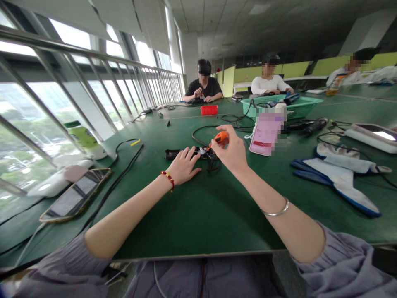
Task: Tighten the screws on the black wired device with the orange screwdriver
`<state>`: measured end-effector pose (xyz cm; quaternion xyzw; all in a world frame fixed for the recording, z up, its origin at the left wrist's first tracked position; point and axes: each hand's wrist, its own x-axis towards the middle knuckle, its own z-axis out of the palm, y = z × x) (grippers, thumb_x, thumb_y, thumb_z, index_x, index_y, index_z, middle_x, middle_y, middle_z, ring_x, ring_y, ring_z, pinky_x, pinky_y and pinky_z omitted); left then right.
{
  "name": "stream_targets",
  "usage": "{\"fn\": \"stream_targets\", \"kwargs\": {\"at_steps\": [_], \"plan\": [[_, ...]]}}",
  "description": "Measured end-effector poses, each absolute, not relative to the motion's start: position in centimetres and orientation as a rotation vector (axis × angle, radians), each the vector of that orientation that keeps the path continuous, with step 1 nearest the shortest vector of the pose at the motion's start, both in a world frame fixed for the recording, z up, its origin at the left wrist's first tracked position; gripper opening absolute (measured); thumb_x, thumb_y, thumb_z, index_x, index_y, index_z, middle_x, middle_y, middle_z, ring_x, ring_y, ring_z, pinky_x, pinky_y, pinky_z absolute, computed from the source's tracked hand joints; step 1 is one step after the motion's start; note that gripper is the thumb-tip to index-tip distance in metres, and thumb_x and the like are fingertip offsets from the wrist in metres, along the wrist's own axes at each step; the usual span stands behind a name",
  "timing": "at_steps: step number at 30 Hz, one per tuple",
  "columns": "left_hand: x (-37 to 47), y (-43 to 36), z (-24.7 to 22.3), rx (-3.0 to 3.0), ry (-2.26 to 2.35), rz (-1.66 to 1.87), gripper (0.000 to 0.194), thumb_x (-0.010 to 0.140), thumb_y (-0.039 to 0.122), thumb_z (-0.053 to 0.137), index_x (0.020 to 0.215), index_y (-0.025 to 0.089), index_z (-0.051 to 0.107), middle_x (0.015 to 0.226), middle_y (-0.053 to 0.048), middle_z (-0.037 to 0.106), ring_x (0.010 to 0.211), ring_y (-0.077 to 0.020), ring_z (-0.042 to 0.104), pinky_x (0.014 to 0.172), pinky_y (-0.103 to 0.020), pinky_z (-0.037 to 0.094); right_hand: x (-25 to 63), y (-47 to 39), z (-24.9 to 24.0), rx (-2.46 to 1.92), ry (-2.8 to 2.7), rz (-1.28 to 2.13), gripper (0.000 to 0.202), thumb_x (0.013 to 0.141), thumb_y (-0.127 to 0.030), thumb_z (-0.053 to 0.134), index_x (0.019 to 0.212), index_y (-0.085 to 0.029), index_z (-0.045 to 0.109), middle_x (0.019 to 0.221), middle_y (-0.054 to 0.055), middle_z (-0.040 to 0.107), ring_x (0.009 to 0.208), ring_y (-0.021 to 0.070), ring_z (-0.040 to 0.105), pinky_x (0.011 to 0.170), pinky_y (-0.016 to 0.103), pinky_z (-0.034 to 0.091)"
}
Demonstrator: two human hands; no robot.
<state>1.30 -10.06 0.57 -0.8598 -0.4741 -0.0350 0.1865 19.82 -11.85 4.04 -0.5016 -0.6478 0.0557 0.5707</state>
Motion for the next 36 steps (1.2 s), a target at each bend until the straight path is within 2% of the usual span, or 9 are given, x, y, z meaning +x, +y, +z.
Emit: {"fn": "stream_targets", "kwargs": {"at_steps": [3, 8, 15, 21, 23, 28, 32, 34, 36], "plan": [[1.30, -10.09, 0.59, -2.415, -1.333, -0.096, 0.056, 0.092, 0.047, 0.044, 0.138, 0.014, 0.043, 0.149, -0.019, 0.035, 0.137, -0.0349, 0.033, 0.108, -0.048, 0.032, 19.93, -11.71, 4.01, -1.200, -1.504, 0.149, 0.038, 0.071, -0.034, 0.060, 0.107, -0.023, 0.054, 0.070, -0.002, 0.059, 0.063, 0.0172, 0.057, 0.066, 0.031, 0.046], [1.36, -10.21, 0.76, -2.435, -1.358, -0.096, 0.056, 0.092, 0.046, 0.046, 0.138, 0.014, 0.044, 0.150, -0.019, 0.033, 0.138, -0.0351, 0.032, 0.110, -0.048, 0.031, 19.99, -11.54, 3.82, -1.277, -1.532, 0.152, 0.019, 0.076, -0.040, 0.055, 0.082, -0.023, 0.060, 0.070, 0.000, 0.060, 0.064, 0.0178, 0.055, 0.067, 0.033, 0.044], [1.36, -10.09, 0.59, -2.413, -1.341, -0.100, 0.056, 0.092, 0.048, 0.044, 0.137, 0.015, 0.044, 0.149, -0.018, 0.036, 0.136, -0.0342, 0.034, 0.108, -0.047, 0.032, 19.96, -11.46, 3.85, -1.184, -1.501, 0.153, 0.039, 0.069, -0.028, 0.058, 0.108, -0.022, 0.054, 0.073, -0.001, 0.059, 0.065, 0.0174, 0.057, 0.065, 0.031, 0.045], [1.36, -10.14, 0.70, -2.419, -1.341, -0.096, 0.055, 0.092, 0.047, 0.045, 0.137, 0.015, 0.044, 0.149, -0.018, 0.035, 0.137, -0.0348, 0.033, 0.109, -0.047, 0.031, 19.95, -11.56, 3.89, -1.266, -1.540, 0.155, 0.015, 0.076, -0.037, 0.054, 0.078, -0.023, 0.059, 0.070, 0.001, 0.060, 0.064, 0.0179, 0.055, 0.066, 0.033, 0.043], [1.39, -10.18, 0.76, -2.419, -1.344, -0.086, 0.056, 0.092, 0.047, 0.044, 0.138, 0.014, 0.044, 0.149, -0.018, 0.035, 0.137, -0.0348, 0.033, 0.109, -0.047, 0.031, 19.87, -11.67, 3.94, -1.239, -1.542, 0.145, 0.016, 0.075, -0.036, 0.055, 0.082, -0.023, 0.060, 0.073, 0.001, 0.061, 0.065, 0.0181, 0.055, 0.067, 0.033, 0.044], [1.46, -10.25, 0.85, -2.428, -1.361, -0.064, 0.057, 0.093, 0.047, 0.043, 0.139, 0.014, 0.042, 0.150, -0.019, 0.032, 0.138, -0.0356, 0.031, 0.110, -0.047, 0.030, 19.88, -11.70, 4.01, -1.180, -1.503, 0.167, 0.038, 0.070, -0.030, 0.060, 0.107, -0.022, 0.055, 0.074, -0.001, 0.060, 0.066, 0.0180, 0.057, 0.066, 0.031, 0.046], [1.41, -10.24, 0.84, -2.426, -1.360, -0.071, 0.056, 0.093, 0.046, 0.044, 0.138, 0.015, 0.043, 0.150, -0.018, 0.033, 0.138, -0.0350, 0.031, 0.110, -0.047, 0.030, 19.96, -11.63, 3.97, -1.253, -1.539, 0.192, 0.018, 0.075, -0.037, 0.055, 0.085, -0.023, 0.059, 0.065, -0.001, 0.057, 0.062, 0.0176, 0.055, 0.066, 0.032, 0.044], [1.40, -10.23, 0.84, -2.426, -1.359, -0.069, 0.056, 0.093, 0.047, 0.044, 0.139, 0.015, 0.043, 0.150, -0.018, 0.033, 0.138, -0.0353, 0.032, 0.110, -0.047, 0.030, 19.93, -11.65, 3.95, -1.265, -1.575, 0.200, 0.016, 0.077, -0.038, 0.053, 0.074, -0.023, 0.059, 0.066, 0.001, 0.059, 0.063, 0.0180, 0.055, 0.065, 0.032, 0.043], [1.40, -10.23, 0.85, -2.426, -1.359, -0.061, 0.057, 0.093, 0.047, 0.043, 0.139, 0.014, 0.042, 0.151, -0.018, 0.032, 0.138, -0.0359, 0.031, 0.111, -0.047, 0.029, 19.87, -11.65, 3.91, -1.271, -1.564, 0.197, 0.016, 0.076, -0.038, 0.054, 0.080, -0.023, 0.060, 0.066, 0.000, 0.059, 0.062, 0.0179, 0.055, 0.062, 0.031, 0.043]]}}
